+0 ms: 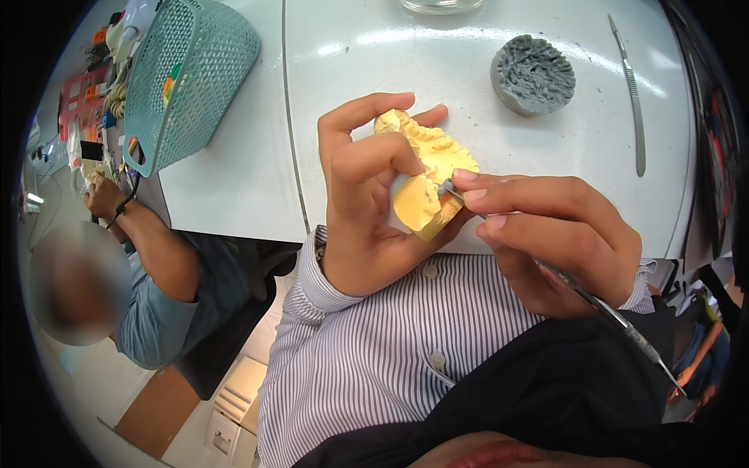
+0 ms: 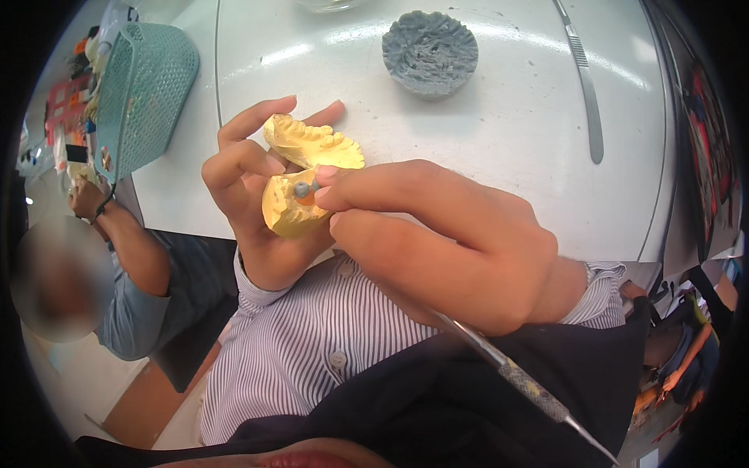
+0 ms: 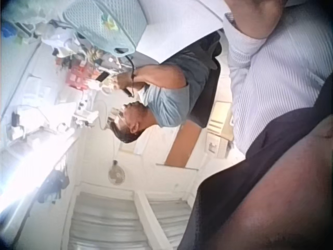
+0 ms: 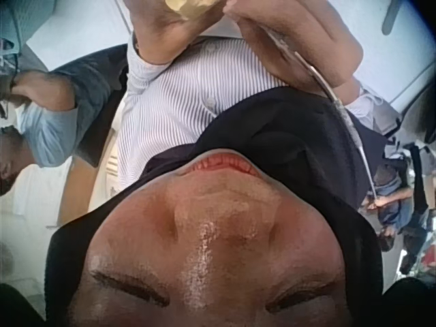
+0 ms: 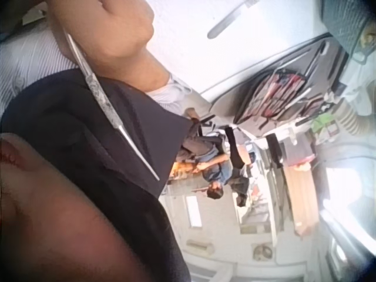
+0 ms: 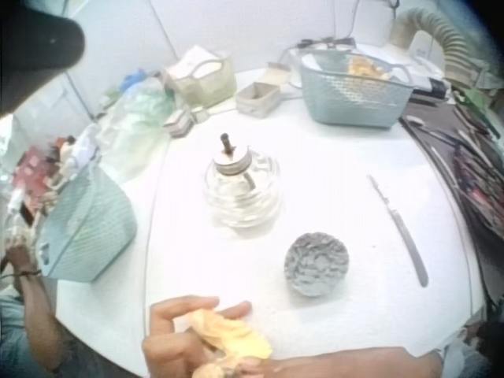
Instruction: The person holds a yellow dental cast in their left hand and uses a metal tool in their right hand to scrape and shape the surface of the cast. They rotate the cast to access different areas while working on the teeth impressions.
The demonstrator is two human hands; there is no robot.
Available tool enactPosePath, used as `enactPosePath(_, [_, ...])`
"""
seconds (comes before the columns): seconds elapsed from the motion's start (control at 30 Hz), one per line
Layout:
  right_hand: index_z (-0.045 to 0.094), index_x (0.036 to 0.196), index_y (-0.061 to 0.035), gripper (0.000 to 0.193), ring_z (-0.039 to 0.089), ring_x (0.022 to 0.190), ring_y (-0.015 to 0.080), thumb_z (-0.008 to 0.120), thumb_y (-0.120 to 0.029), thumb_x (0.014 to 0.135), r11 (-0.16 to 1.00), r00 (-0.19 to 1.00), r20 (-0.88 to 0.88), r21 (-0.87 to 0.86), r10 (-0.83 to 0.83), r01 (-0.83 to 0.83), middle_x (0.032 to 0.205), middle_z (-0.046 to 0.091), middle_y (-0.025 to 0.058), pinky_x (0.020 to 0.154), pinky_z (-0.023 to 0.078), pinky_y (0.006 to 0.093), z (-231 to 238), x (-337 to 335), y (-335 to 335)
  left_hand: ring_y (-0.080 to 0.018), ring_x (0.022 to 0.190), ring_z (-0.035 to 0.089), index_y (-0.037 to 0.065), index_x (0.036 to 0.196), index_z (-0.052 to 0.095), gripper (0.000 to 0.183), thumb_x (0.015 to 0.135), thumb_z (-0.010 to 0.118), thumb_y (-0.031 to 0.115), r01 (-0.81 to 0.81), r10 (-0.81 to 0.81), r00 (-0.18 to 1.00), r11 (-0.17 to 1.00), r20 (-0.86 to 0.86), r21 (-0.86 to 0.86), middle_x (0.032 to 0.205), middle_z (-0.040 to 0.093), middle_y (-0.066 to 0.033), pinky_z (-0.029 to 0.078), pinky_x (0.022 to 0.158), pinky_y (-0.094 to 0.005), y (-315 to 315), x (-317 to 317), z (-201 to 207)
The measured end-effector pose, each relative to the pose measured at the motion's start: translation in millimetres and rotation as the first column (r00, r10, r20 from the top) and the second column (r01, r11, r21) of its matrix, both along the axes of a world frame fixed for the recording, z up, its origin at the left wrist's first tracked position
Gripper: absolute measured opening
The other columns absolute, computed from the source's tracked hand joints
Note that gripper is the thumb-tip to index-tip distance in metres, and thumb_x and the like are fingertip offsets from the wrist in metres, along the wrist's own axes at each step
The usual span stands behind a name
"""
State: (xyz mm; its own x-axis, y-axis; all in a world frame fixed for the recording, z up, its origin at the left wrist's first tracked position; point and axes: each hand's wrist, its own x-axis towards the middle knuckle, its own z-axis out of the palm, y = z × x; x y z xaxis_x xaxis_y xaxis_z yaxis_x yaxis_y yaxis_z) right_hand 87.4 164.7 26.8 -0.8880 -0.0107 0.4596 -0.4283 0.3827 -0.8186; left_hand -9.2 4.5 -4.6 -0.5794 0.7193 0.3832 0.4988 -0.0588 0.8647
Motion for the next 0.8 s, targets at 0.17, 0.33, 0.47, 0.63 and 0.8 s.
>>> enactPosePath(0.17, [0.052,0.087,-0.0014,0.023,0.062,0.086,0.0267,0.060,0.011,0.070,1.000,1.000,0.003,0.017,-0.011,0.011,0.089,0.059,0.0153,0.074,0.053,0.0304,3.6,-0.4,-2.0,-0.0267,0.113,0.038,0.007,0.104,0.036,0.055,0.063,0.074,0.007,-0.037,0.035,0.999,0.995,0.027,0.093,0.111,0.028,-0.0171,0.044,0.090,-0.0457,3.5,2.2,-2.0])
enactPosePath(0.33, [0.051,0.087,-0.0016,0.024,0.062,0.086,0.0264,0.060,0.012,0.069,1.000,0.999,0.033,-0.011,-0.012,0.012,0.090,0.059,0.0153,0.074,0.053,0.0306,5.2,0.0,-0.3,-0.0268,0.115,0.035,0.007,0.104,0.036,0.056,0.063,0.073,0.006,-0.035,0.033,0.999,0.995,0.025,0.090,0.110,0.028,-0.0169,0.043,0.091,-0.0451,4.8,2.7,-3.2])
enactPosePath(0.47, [0.051,0.087,-0.0018,0.024,0.062,0.086,0.0266,0.060,0.011,0.069,1.000,0.999,0.046,-0.013,-0.011,0.012,0.090,0.059,0.0152,0.074,0.053,0.0312,6.8,-0.9,0.2,-0.0260,0.115,0.035,0.006,0.104,0.034,0.057,0.063,0.074,0.006,-0.033,0.029,0.998,0.997,0.049,0.075,0.110,0.027,-0.0164,0.043,0.091,-0.0445,3.9,3.0,-1.0])
enactPosePath(0.63, [0.052,0.088,-0.0021,0.023,0.062,0.086,0.0270,0.060,0.010,0.070,0.999,0.999,0.033,-0.038,0.000,0.002,0.090,0.059,0.0154,0.074,0.053,0.0318,5.3,0.0,0.7,-0.0248,0.115,0.036,0.005,0.106,0.032,0.059,0.064,0.073,0.007,-0.027,0.022,0.998,0.995,0.052,0.098,0.111,0.027,-0.0160,0.042,0.092,-0.0446,4.9,2.1,-0.7])
enactPosePath(0.8, [0.052,0.088,-0.0023,0.021,0.062,0.086,0.0273,0.060,0.009,0.072,1.000,1.000,0.008,-0.008,-0.013,0.013,0.091,0.059,0.0156,0.074,0.053,0.0318,3.2,-0.4,-0.5,-0.0244,0.115,0.037,0.004,0.107,0.031,0.060,0.065,0.073,0.008,-0.024,0.018,0.999,0.993,0.052,0.116,0.111,0.027,-0.0159,0.042,0.092,-0.0448,5.6,1.9,-2.2])
